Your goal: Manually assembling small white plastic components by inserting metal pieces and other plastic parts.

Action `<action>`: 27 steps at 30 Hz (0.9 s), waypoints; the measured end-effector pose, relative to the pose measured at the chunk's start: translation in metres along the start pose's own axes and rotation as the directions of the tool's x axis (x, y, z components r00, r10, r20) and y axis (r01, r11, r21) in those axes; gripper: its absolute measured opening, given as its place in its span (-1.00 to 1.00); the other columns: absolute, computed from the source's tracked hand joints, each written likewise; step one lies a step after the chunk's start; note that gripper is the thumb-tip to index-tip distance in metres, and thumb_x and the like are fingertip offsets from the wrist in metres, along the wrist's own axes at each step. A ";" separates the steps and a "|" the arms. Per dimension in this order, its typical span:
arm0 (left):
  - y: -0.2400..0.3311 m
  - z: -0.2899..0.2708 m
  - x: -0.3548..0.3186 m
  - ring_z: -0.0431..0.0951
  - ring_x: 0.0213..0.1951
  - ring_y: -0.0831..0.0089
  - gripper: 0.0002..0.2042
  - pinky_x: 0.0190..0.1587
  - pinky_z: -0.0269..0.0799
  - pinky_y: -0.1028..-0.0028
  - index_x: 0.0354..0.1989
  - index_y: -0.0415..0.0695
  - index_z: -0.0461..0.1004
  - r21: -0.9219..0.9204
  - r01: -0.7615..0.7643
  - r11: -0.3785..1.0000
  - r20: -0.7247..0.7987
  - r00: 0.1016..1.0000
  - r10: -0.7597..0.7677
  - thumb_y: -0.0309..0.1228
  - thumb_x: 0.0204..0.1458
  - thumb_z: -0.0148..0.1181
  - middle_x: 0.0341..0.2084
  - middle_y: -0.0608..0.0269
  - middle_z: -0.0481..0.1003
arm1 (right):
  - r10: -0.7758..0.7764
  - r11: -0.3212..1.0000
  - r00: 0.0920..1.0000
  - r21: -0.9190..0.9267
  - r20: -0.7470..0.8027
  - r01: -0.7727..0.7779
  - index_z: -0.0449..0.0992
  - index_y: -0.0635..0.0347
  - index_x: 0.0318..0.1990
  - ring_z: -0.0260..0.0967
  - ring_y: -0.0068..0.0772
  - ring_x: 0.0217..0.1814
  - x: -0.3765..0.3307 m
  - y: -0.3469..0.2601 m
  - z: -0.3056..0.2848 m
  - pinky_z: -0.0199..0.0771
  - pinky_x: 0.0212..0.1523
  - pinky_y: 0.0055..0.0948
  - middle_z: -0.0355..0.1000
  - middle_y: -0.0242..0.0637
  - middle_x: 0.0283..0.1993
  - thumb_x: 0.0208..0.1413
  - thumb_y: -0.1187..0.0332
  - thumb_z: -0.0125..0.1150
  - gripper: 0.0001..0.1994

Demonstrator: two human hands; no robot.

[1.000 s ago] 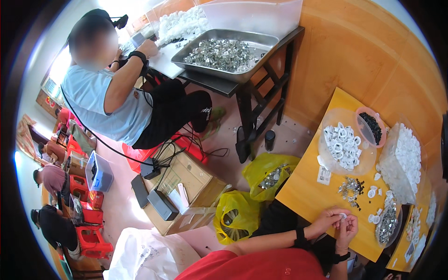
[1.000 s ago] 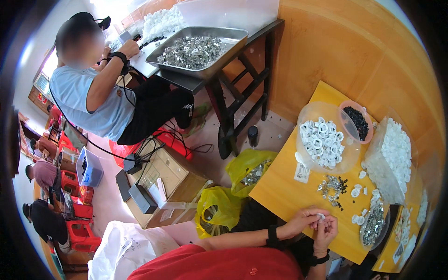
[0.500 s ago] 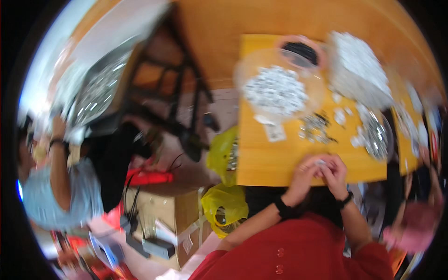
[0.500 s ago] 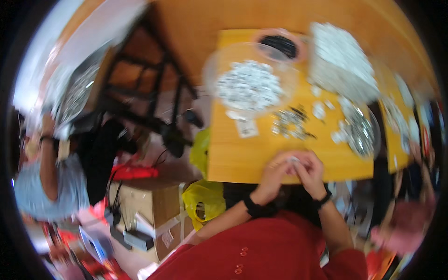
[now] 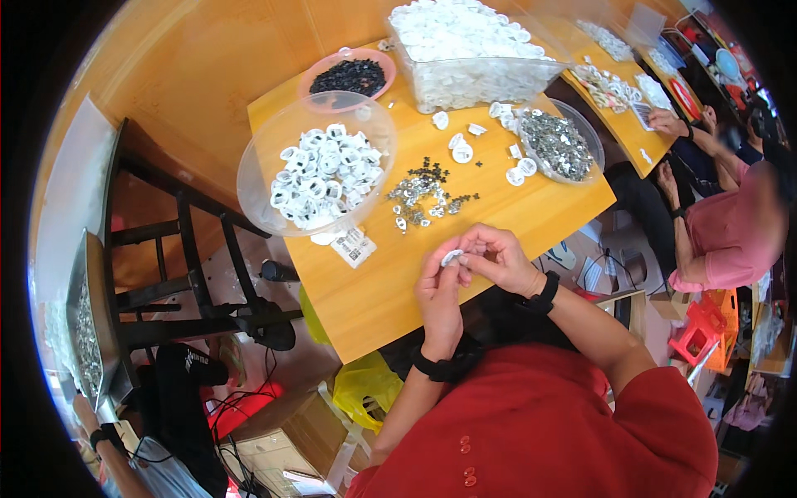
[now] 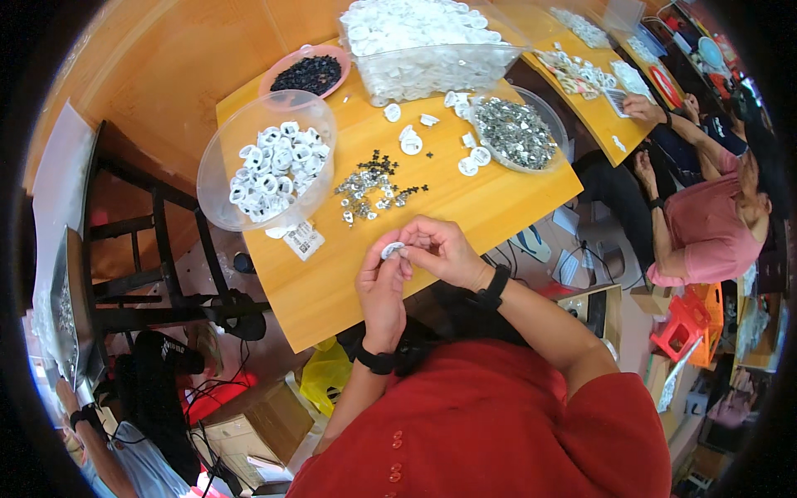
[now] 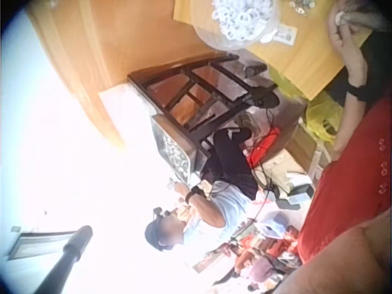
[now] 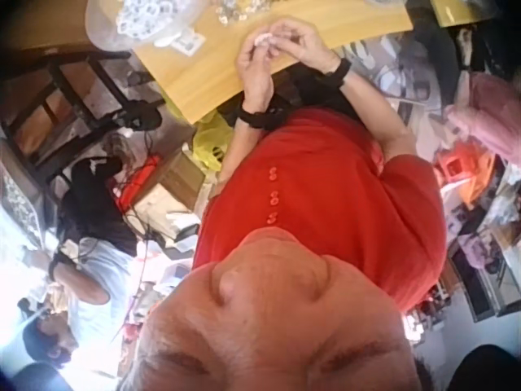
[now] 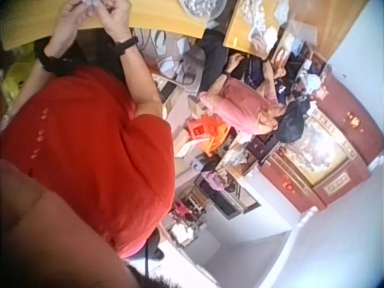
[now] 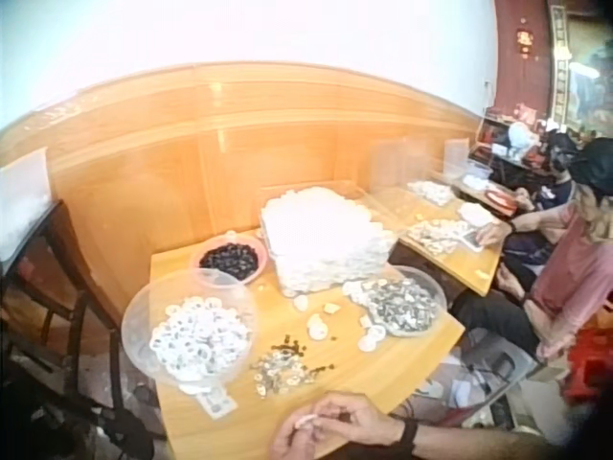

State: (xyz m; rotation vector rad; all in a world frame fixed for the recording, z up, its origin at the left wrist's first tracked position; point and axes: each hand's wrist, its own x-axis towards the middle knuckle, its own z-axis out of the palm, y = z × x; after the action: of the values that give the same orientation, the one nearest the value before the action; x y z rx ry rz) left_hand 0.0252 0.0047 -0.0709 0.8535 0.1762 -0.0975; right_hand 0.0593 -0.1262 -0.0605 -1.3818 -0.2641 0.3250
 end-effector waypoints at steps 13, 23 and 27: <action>0.004 0.011 -0.001 0.33 -0.47 0.69 -0.82 -0.39 0.28 0.68 -0.14 -0.25 0.40 0.049 -0.015 0.999 -0.175 0.984 0.023 -0.57 0.14 -0.12 -0.38 0.33 0.43 | -0.005 0.999 1.000 -0.054 0.010 0.006 0.39 0.33 -0.28 0.38 -0.70 -0.45 0.002 -0.002 0.003 0.37 -0.41 -0.69 0.43 -0.39 -0.46 0.10 0.58 0.10 -0.95; 0.003 0.020 0.010 0.31 -0.57 0.74 -0.83 -0.52 0.24 0.72 -0.24 -0.22 0.44 0.266 -0.053 0.963 -0.292 0.947 0.133 -0.57 0.12 -0.13 -0.41 0.34 0.48 | -0.163 0.925 0.986 -0.352 -0.023 0.145 0.40 0.25 -0.31 0.35 -0.71 -0.56 0.007 -0.001 0.004 0.30 -0.57 -0.69 0.37 -0.41 -0.56 0.09 0.52 0.14 -0.95; 0.006 0.028 0.009 0.31 -0.58 0.74 -0.83 -0.54 0.22 0.73 -0.24 -0.23 0.45 0.309 -0.011 0.951 -0.327 0.938 0.117 -0.56 0.14 -0.12 -0.47 0.36 0.45 | -0.167 0.948 0.985 -0.280 -0.033 0.152 0.38 0.25 -0.34 0.35 -0.68 -0.57 0.008 -0.002 0.002 0.31 -0.57 -0.67 0.35 -0.39 -0.57 0.10 0.51 0.12 -0.96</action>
State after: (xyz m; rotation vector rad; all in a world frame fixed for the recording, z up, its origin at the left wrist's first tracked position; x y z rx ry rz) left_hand 0.0384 -0.0126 -0.0498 1.1814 0.4695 0.0911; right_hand 0.0660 -0.1215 -0.0583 -1.6311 -0.3834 0.1158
